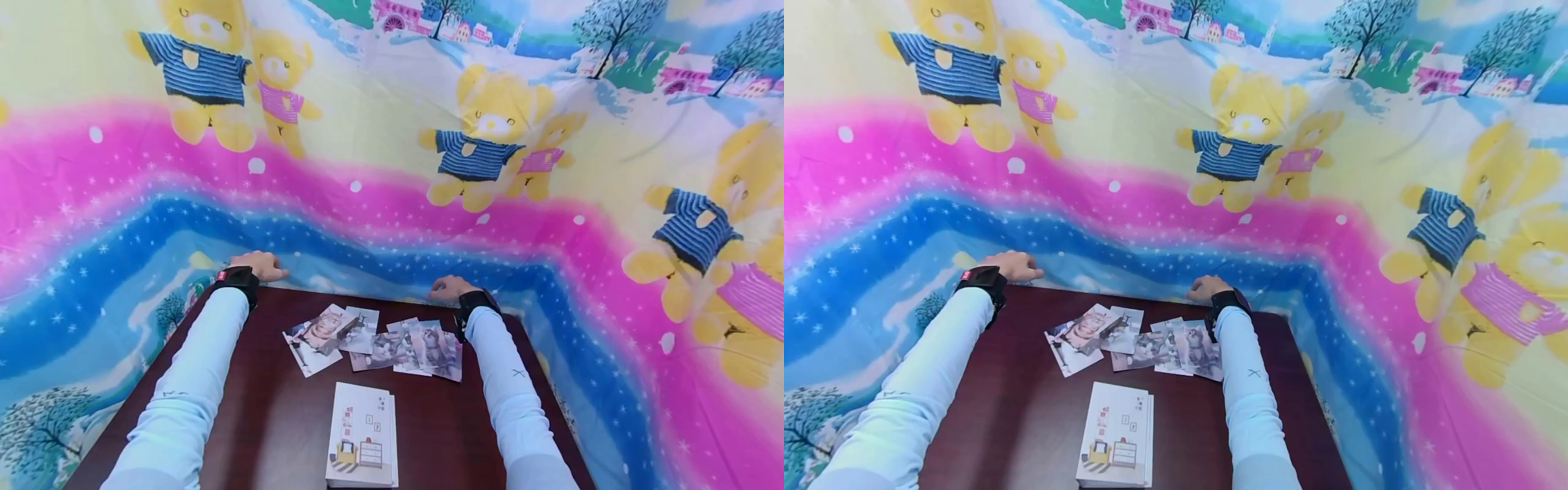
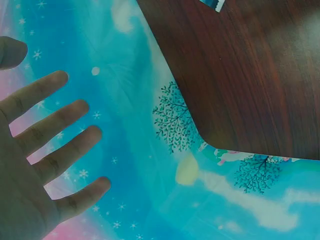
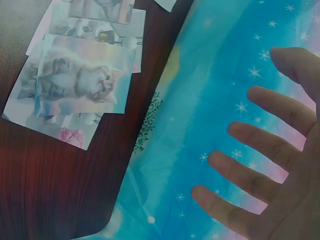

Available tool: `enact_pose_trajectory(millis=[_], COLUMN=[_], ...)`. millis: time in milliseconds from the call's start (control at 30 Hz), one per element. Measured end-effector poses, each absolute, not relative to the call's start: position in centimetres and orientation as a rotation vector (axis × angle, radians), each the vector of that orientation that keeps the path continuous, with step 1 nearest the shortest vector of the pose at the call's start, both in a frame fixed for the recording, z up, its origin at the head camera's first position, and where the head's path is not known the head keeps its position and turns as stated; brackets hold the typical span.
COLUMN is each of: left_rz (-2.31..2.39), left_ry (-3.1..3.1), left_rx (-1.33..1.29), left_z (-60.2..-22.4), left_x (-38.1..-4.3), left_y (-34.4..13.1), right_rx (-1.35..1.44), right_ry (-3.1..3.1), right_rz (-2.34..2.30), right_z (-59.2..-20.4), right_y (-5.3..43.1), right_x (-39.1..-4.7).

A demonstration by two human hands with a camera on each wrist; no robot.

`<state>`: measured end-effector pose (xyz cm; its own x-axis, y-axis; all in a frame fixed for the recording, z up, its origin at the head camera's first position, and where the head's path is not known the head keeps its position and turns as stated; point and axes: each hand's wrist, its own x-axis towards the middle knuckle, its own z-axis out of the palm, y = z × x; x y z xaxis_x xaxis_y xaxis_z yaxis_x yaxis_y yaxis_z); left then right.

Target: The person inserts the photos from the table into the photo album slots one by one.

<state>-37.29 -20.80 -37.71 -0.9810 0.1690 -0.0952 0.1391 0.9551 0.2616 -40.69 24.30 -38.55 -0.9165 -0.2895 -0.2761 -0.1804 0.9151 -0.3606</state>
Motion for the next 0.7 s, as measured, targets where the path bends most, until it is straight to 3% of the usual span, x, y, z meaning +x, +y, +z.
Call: enact_pose_trajectory(millis=[700], left_rz=[0.438], left_ry=[3.002], left_rx=[0.329], left_z=[-39.3], left_x=[-37.7], left_y=[-20.7], right_rx=[-0.450], right_ry=[2.894], right_rz=[-0.474], right_z=[-40.5], right_y=[24.5], right_x=[-41.2])
